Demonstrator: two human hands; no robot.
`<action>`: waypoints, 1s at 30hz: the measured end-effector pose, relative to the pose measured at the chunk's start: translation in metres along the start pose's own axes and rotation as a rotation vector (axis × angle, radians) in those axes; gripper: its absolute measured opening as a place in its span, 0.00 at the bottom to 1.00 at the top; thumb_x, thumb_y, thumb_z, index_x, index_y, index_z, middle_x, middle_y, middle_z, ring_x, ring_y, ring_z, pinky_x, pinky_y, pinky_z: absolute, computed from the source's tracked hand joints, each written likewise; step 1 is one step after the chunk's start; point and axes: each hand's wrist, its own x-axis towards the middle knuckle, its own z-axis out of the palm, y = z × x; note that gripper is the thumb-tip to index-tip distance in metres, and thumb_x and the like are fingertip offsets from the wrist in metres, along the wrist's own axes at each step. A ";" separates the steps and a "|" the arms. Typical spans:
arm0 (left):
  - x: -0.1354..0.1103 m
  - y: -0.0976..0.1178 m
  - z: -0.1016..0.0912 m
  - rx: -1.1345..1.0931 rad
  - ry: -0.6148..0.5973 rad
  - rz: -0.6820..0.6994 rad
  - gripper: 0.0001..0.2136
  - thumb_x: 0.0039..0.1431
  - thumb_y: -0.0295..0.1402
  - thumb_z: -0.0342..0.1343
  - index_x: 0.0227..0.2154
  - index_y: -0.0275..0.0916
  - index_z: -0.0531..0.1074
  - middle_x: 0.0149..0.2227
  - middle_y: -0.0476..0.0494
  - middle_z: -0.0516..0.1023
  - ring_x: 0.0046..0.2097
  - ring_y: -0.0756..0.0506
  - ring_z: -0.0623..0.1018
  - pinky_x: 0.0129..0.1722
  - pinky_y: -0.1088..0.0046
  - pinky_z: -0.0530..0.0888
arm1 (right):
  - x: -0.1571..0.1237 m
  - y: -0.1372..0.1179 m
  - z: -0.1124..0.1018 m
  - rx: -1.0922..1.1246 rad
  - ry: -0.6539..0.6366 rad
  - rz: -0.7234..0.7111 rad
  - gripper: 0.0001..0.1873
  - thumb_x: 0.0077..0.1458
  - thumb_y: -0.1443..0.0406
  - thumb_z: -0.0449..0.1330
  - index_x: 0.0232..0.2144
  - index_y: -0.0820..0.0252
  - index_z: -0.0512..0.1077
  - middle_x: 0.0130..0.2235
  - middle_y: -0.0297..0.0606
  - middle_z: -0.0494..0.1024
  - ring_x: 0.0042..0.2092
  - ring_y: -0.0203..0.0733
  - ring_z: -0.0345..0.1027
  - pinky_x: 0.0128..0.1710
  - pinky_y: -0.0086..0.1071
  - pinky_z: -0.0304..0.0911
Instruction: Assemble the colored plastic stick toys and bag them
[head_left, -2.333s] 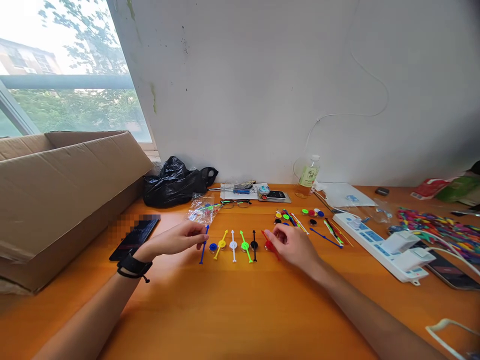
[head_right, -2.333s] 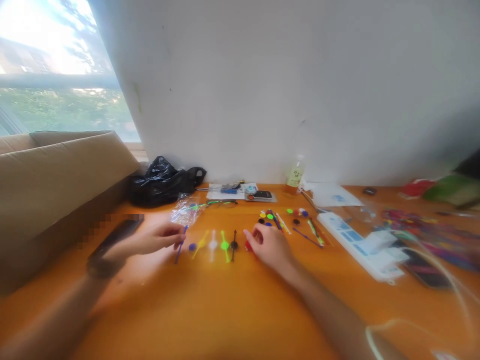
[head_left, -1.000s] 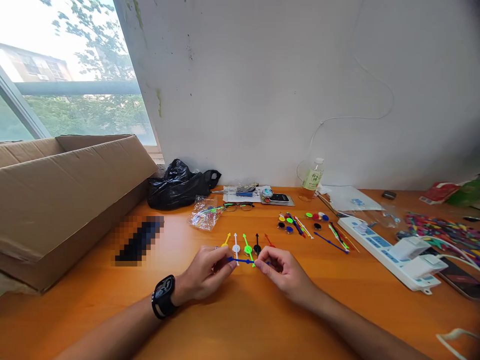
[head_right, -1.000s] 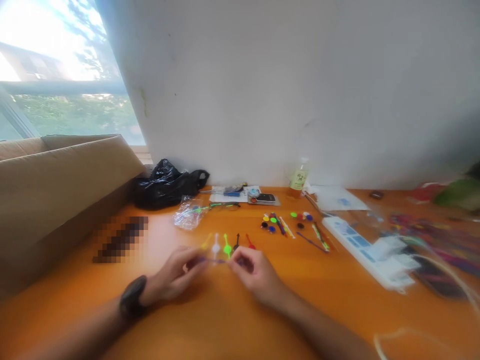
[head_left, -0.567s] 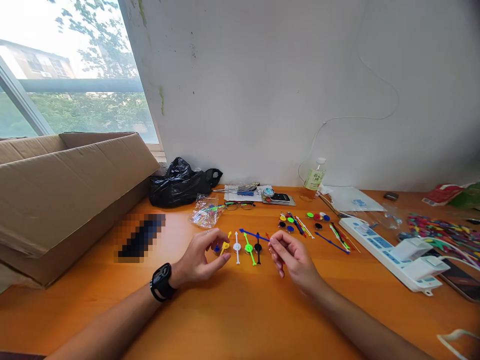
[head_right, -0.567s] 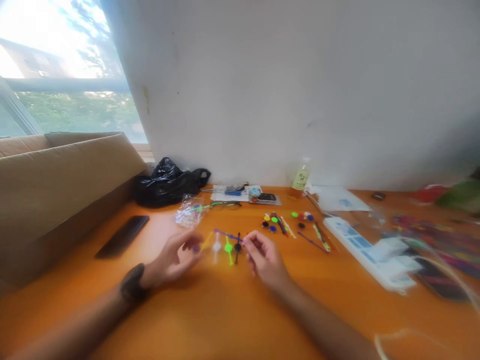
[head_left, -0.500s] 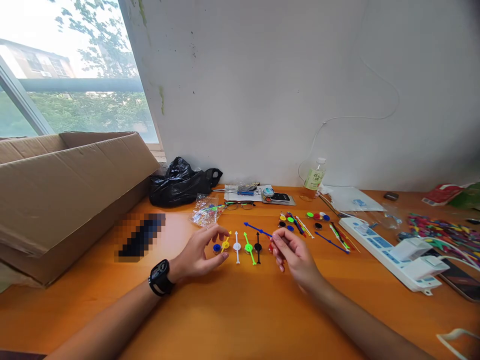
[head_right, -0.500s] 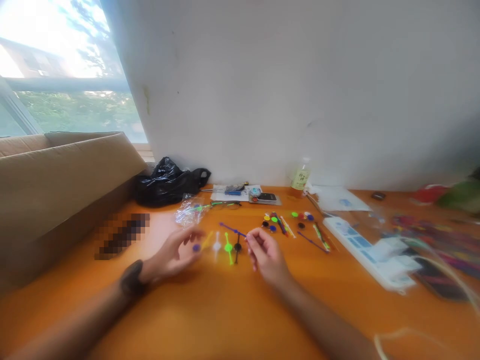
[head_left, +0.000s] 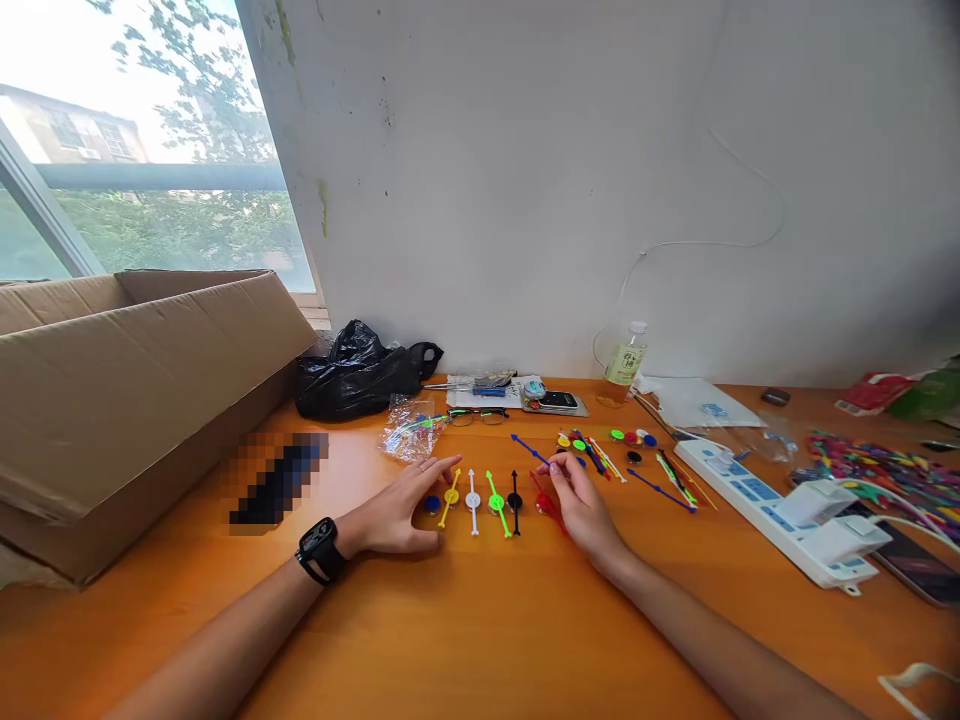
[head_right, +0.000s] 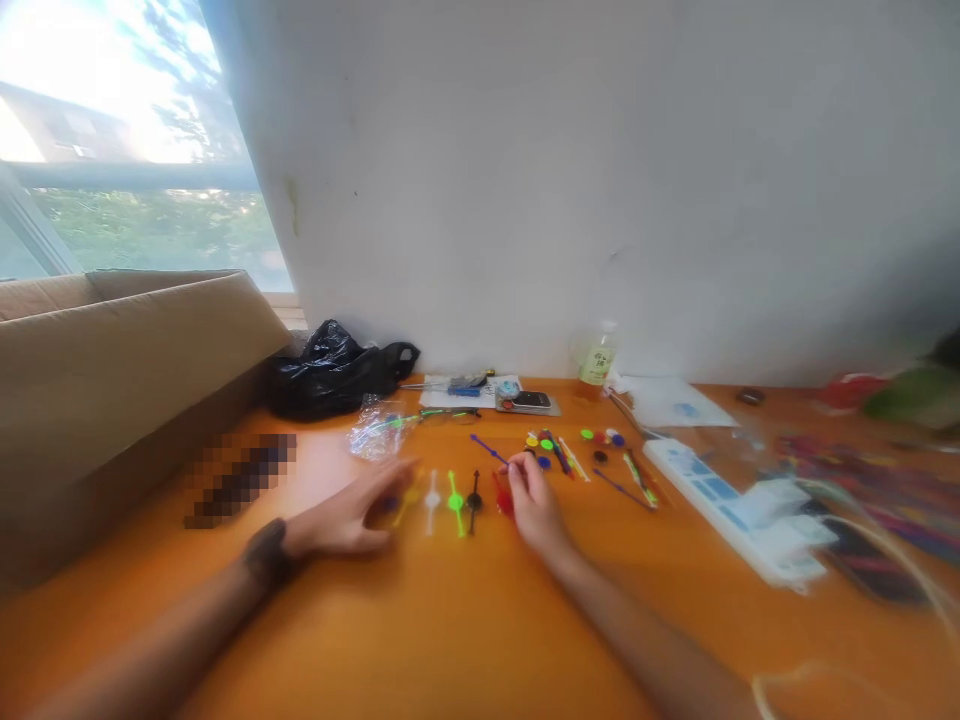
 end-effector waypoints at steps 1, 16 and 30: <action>0.002 0.002 0.005 0.021 0.017 -0.012 0.45 0.55 0.40 0.68 0.73 0.44 0.52 0.61 0.34 0.69 0.59 0.33 0.71 0.62 0.51 0.69 | -0.003 0.002 0.005 0.019 -0.019 0.030 0.20 0.66 0.43 0.55 0.37 0.52 0.67 0.36 0.37 0.72 0.36 0.47 0.66 0.38 0.39 0.67; 0.079 -0.015 0.061 -0.017 0.200 0.027 0.15 0.64 0.33 0.62 0.53 0.42 0.74 0.48 0.39 0.75 0.46 0.40 0.77 0.47 0.64 0.75 | 0.021 -0.002 0.071 -0.010 0.059 -0.089 0.19 0.68 0.47 0.52 0.37 0.53 0.68 0.36 0.38 0.76 0.36 0.46 0.69 0.38 0.36 0.67; 0.034 -0.016 0.032 0.021 0.261 -0.060 0.15 0.66 0.37 0.60 0.53 0.39 0.72 0.45 0.41 0.77 0.43 0.43 0.76 0.44 0.64 0.74 | 0.026 -0.004 0.045 -0.086 0.246 -0.216 0.14 0.66 0.53 0.55 0.35 0.55 0.71 0.42 0.42 0.75 0.49 0.52 0.67 0.55 0.44 0.60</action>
